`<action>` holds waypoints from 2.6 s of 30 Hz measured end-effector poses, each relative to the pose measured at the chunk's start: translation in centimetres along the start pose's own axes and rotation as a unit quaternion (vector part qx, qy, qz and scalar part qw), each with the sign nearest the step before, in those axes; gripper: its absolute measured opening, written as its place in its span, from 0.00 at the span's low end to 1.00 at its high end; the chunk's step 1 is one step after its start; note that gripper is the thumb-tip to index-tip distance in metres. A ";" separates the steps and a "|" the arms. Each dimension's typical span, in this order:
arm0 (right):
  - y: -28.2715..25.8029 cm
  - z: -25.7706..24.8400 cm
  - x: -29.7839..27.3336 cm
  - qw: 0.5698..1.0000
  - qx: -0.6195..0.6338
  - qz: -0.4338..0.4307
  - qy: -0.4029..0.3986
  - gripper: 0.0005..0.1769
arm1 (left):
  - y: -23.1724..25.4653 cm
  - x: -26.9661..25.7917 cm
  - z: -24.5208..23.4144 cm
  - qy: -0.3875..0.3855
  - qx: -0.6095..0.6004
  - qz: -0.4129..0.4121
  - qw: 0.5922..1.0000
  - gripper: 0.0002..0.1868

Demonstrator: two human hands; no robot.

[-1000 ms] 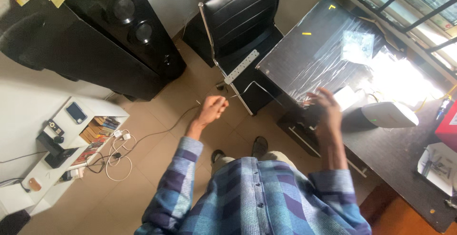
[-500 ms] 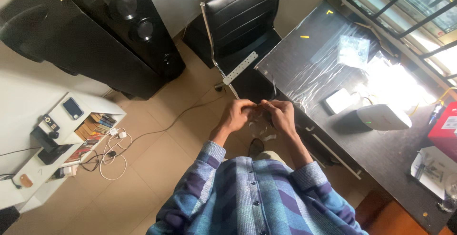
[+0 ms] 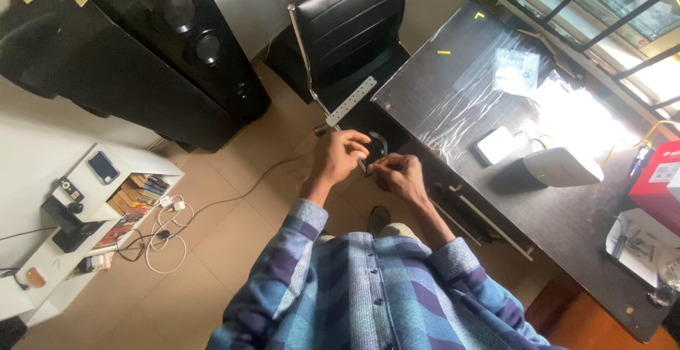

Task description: The person unboxes a white Airtel router, connects a power adapter and Ethernet cable, and mounts the device on a window grille. They then plug the power adapter into a power strip and place the strip on a chair.

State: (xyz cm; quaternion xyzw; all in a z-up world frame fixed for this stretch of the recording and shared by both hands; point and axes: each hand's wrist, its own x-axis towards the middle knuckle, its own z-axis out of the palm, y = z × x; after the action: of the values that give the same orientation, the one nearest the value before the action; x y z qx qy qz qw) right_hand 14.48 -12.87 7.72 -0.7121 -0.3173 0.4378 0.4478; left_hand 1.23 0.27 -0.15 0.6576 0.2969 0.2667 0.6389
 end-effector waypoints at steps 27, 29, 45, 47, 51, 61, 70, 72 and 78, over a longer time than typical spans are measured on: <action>4.1 0.2 1.8 0.976 0.207 0.026 0.059 0.07 | 0.7 -2.1 0.7 -0.063 0.092 -0.033 0.993 0.16; 4.1 -0.1 1.9 0.978 0.189 0.035 0.084 0.08 | 0.4 -1.9 0.7 -0.058 0.180 -0.035 0.981 0.20; 7.1 -7.4 3.5 0.897 0.312 0.054 0.308 0.07 | -7.3 -6.5 -9.5 0.026 -0.068 -0.194 0.978 0.24; 7.3 -6.7 3.2 0.933 0.220 0.078 0.274 0.12 | -7.1 -6.7 -9.6 0.040 -0.029 -0.172 0.984 0.24; 6.0 -4.5 2.5 0.968 0.084 0.154 0.179 0.15 | -7.0 -5.0 -7.1 0.051 0.005 -0.045 0.998 0.22; 2.7 1.4 1.9 0.981 -0.126 -0.047 -0.137 0.15 | -4.5 -2.2 -1.3 -0.022 0.066 0.066 0.995 0.24; -0.3 1.1 -0.3 0.998 -0.041 -0.021 0.045 0.11 | -2.3 -3.0 -3.0 -0.144 -0.137 -0.163 0.966 0.18; -0.4 0.3 0.0 0.994 -0.032 -0.054 0.094 0.14 | -2.5 -3.1 -3.7 -0.145 -0.131 -0.177 0.965 0.19; 0.5 -0.1 -0.4 0.988 -0.063 -0.023 0.142 0.11 | -3.1 -3.4 -5.0 -0.170 -0.091 -0.223 0.956 0.19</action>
State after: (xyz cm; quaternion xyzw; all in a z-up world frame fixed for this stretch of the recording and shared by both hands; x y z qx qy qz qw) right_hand 14.39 -13.43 7.42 -0.7863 -0.2940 0.3013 0.4522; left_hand -4.90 1.16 -2.97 0.5492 0.2976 0.0282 0.7804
